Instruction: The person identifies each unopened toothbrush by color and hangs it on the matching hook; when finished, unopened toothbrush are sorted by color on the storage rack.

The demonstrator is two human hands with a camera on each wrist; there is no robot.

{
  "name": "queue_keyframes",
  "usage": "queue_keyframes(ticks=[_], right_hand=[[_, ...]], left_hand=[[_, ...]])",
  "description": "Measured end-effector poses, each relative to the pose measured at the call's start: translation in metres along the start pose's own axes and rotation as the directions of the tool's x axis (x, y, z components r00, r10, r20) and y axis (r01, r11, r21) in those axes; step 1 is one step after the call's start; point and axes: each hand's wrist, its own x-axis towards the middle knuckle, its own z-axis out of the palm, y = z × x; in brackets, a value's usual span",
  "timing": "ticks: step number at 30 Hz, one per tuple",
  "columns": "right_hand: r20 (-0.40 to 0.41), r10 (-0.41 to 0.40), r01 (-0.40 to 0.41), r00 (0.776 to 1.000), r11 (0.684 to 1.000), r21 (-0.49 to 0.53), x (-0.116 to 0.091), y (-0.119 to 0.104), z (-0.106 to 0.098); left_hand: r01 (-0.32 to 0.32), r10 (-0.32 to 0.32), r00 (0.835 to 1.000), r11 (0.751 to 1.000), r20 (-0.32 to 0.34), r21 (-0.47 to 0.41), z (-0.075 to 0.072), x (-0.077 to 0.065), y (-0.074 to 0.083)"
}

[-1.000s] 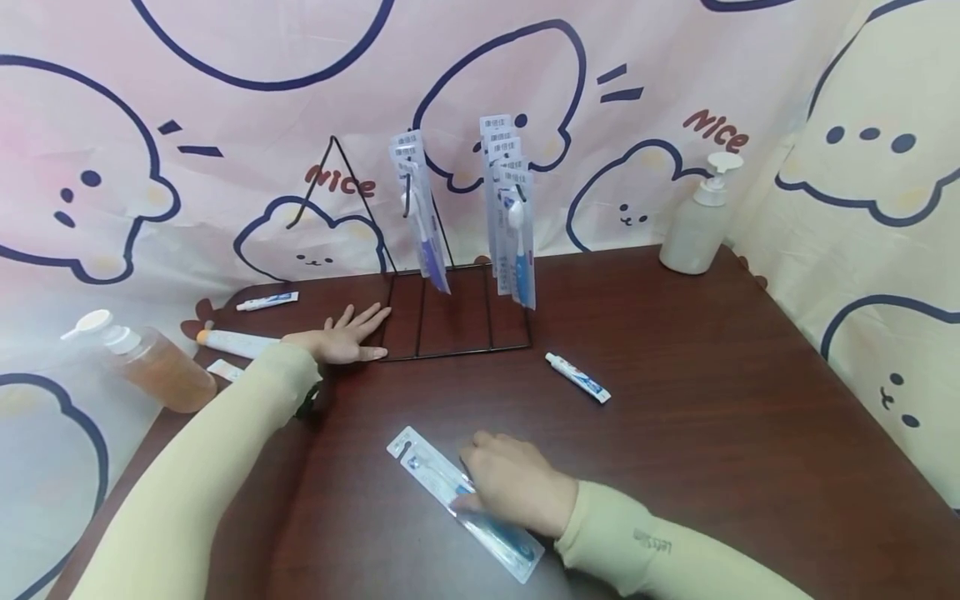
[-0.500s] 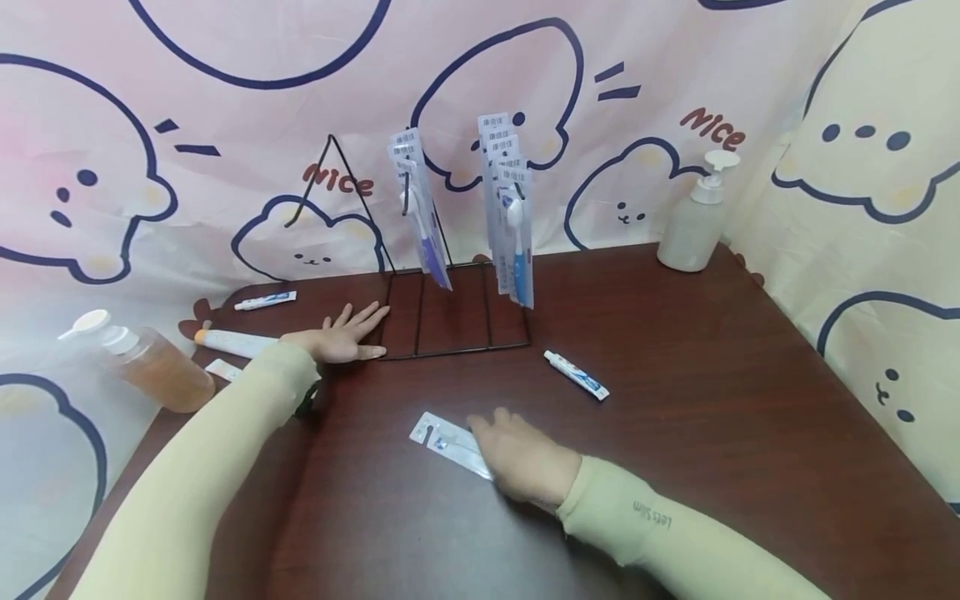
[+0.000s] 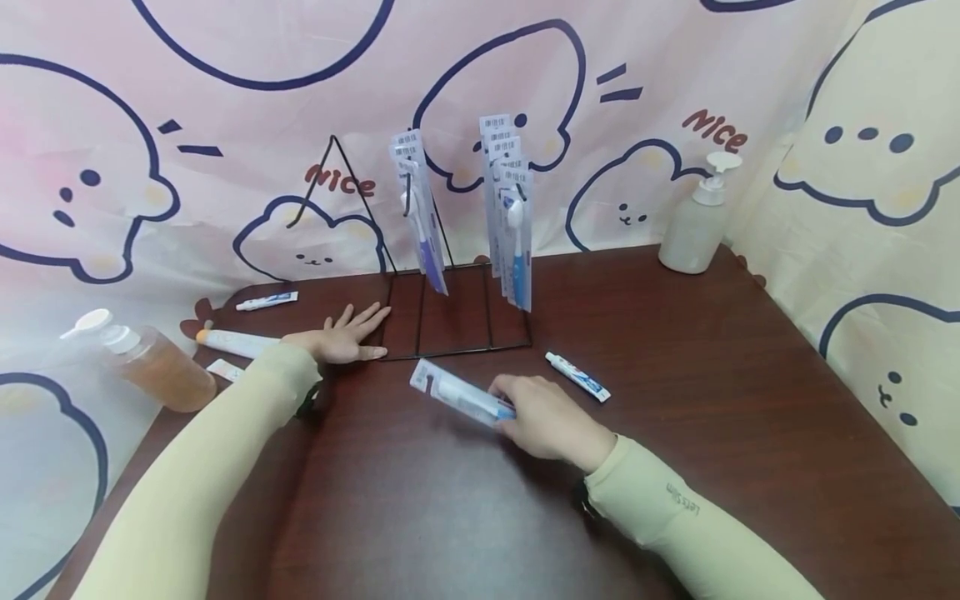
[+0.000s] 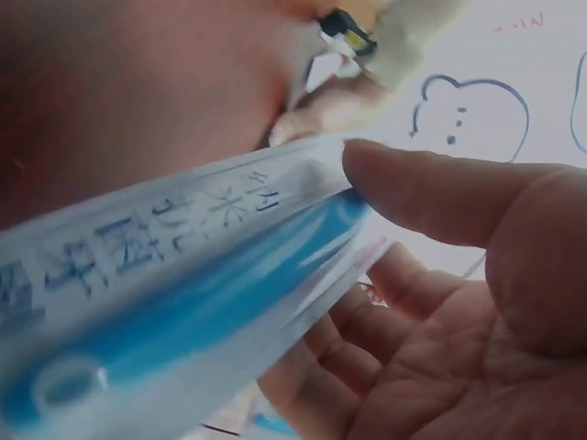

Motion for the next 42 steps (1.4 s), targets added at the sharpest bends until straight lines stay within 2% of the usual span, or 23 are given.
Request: queue_keyframes(ticks=[7,11,17,20,26,35,42], right_hand=[[-0.097,0.051,-0.035,0.994,0.987,0.154,0.005,-0.002,-0.026],[-0.173,0.087,-0.044,0.981,0.969,0.242,0.008,-0.002,-0.046],[-0.354,0.071,0.025,0.933,0.966,0.259,0.016,0.000,-0.070],[-0.403,0.072,0.039,0.912,0.964,0.262,0.021,0.002,-0.078],[-0.422,0.074,0.043,0.904,0.964,0.262,0.032,0.008,-0.086],[-0.384,0.120,0.000,0.915,0.955,0.297,0.047,0.017,-0.086],[-0.353,0.128,-0.011,0.927,0.949,0.316,0.060,0.025,-0.085]], left_hand=[[-0.011,0.011,1.000,1.000,0.000,-0.016,0.000,-0.001,0.000],[-0.011,0.011,1.000,1.000,0.006,-0.028,0.000,-0.001,0.000],[-0.007,0.007,1.000,1.000,0.012,-0.028,0.001,-0.001,-0.001],[-0.012,0.012,1.000,1.000,0.012,-0.018,0.002,0.000,-0.002],[-0.013,0.013,1.000,1.000,0.003,-0.009,0.003,0.002,-0.004],[0.002,-0.002,1.000,1.000,0.005,-0.013,0.004,0.003,-0.004],[-0.014,0.014,1.000,1.000,-0.004,-0.012,0.002,0.002,-0.004]])
